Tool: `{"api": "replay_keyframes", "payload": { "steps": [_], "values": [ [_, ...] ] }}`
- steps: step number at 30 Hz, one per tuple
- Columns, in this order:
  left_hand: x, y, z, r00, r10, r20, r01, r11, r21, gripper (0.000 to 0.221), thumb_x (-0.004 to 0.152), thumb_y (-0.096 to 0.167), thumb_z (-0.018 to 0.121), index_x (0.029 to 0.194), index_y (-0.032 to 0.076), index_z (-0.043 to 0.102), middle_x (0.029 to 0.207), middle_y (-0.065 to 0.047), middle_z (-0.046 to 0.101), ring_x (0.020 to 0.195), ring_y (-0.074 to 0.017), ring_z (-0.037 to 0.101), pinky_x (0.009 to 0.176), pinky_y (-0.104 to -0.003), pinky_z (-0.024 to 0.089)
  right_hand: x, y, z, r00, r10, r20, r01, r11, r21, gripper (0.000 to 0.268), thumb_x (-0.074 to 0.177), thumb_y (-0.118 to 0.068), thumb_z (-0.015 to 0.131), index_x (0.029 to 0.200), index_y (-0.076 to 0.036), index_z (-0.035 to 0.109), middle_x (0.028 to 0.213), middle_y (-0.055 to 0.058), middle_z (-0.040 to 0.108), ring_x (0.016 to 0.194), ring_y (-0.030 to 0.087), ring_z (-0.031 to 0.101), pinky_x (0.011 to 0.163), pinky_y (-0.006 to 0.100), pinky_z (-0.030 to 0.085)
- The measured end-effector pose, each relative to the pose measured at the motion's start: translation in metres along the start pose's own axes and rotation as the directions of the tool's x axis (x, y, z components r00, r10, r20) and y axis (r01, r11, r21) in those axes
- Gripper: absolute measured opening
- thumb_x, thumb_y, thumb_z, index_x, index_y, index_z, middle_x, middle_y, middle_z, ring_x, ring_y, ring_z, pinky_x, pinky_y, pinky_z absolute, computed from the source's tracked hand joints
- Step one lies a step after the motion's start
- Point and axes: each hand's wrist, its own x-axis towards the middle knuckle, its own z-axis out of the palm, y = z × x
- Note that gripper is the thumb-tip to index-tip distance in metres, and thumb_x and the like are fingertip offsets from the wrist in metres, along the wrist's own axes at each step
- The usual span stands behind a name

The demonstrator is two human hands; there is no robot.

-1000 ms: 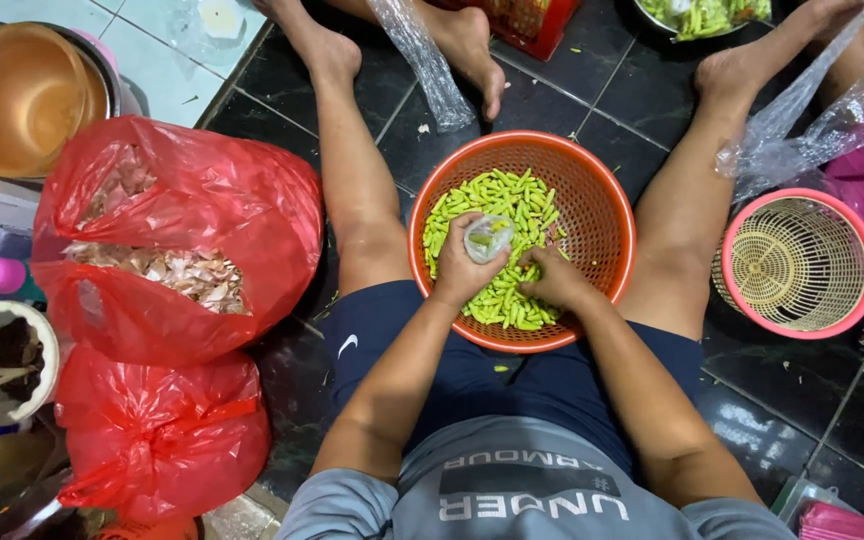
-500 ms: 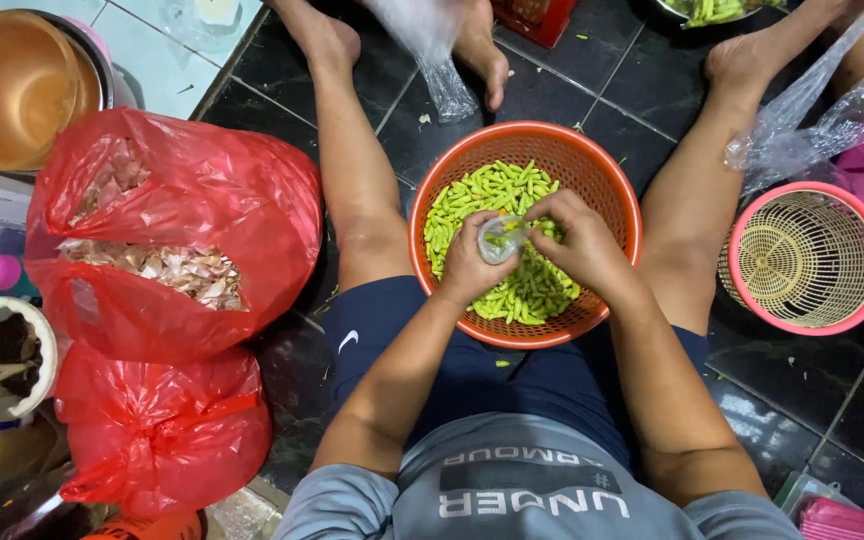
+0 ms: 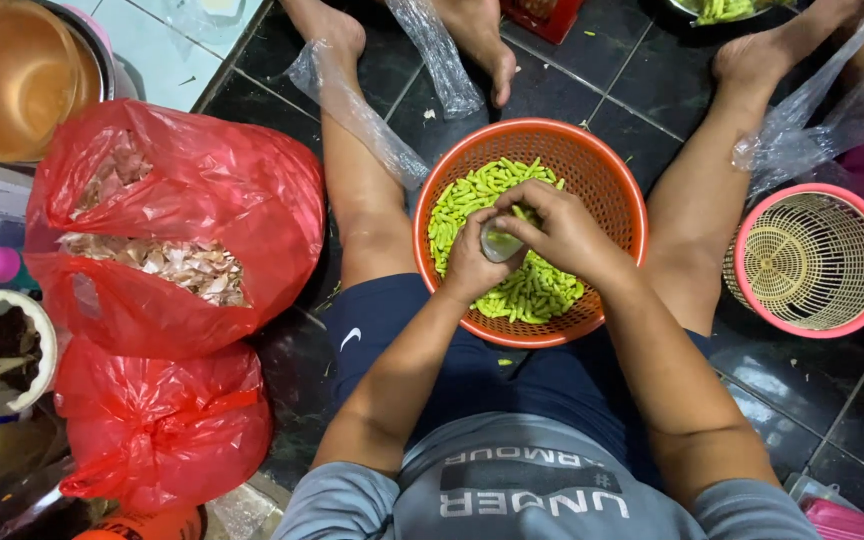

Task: Packaging small green peppers into individual plastic bags from a large basket while sitting on the floor.

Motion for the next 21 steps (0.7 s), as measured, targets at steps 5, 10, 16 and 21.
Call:
{"api": "replay_keyframes", "payload": {
  "steps": [5, 10, 16, 21],
  "values": [
    [0.0, 0.001, -0.005, 1.0, 0.019, 0.013, -0.018, 0.999, -0.033, 0.074, 0.061, 0.018, 0.092, 0.124, 0.01, 0.052, 0.104, -0.022, 0.073, 0.095, -0.0472, 0.071, 0.082, -0.059, 0.056, -0.004, 0.037, 0.034, 0.998, 0.042, -0.056, -0.031, 0.981, 0.194, 0.019, 0.1, -0.015, 0.07, 0.118, -0.01, 0.068, 0.1, 0.01, 0.072, 0.1, 0.025, 0.071, 0.088, 0.041, 0.055],
    [0.0, -0.001, -0.006, 1.0, -0.011, 0.01, 0.012, 0.999, -0.04, 0.076, 0.061, 0.017, 0.092, 0.124, 0.008, 0.053, 0.103, -0.023, 0.072, 0.095, -0.0478, 0.071, 0.082, -0.057, 0.055, -0.015, 0.042, 0.034, 0.992, 0.046, -0.114, -0.009, 0.951, 0.309, 0.013, 0.101, -0.007, 0.068, 0.114, -0.006, 0.07, 0.101, 0.014, 0.074, 0.098, 0.025, 0.069, 0.09, 0.044, 0.053],
    [-0.001, 0.002, -0.005, 1.0, -0.011, 0.02, 0.012, 0.997, -0.077, 0.075, 0.064, 0.022, 0.092, 0.128, 0.01, 0.055, 0.106, -0.018, 0.074, 0.098, -0.0415, 0.072, 0.084, -0.05, 0.058, -0.031, 0.084, 0.035, 0.923, 0.348, -0.164, -0.293, 0.913, 0.285, 0.028, 0.109, -0.011, 0.057, 0.134, 0.0, 0.053, 0.128, 0.027, 0.06, 0.121, 0.044, 0.06, 0.094, 0.056, 0.05],
    [-0.001, 0.005, -0.008, 0.991, -0.012, 0.135, 0.02, 0.998, -0.059, 0.081, 0.066, 0.024, 0.092, 0.134, 0.01, 0.05, 0.112, -0.022, 0.071, 0.104, -0.046, 0.069, 0.089, -0.058, 0.055, -0.042, 0.072, 0.041, 0.884, 0.462, -0.068, -0.413, 0.842, 0.346, 0.031, 0.101, -0.007, 0.064, 0.129, 0.001, 0.054, 0.104, 0.02, 0.065, 0.091, 0.026, 0.061, 0.076, 0.044, 0.049]
  ]
}}
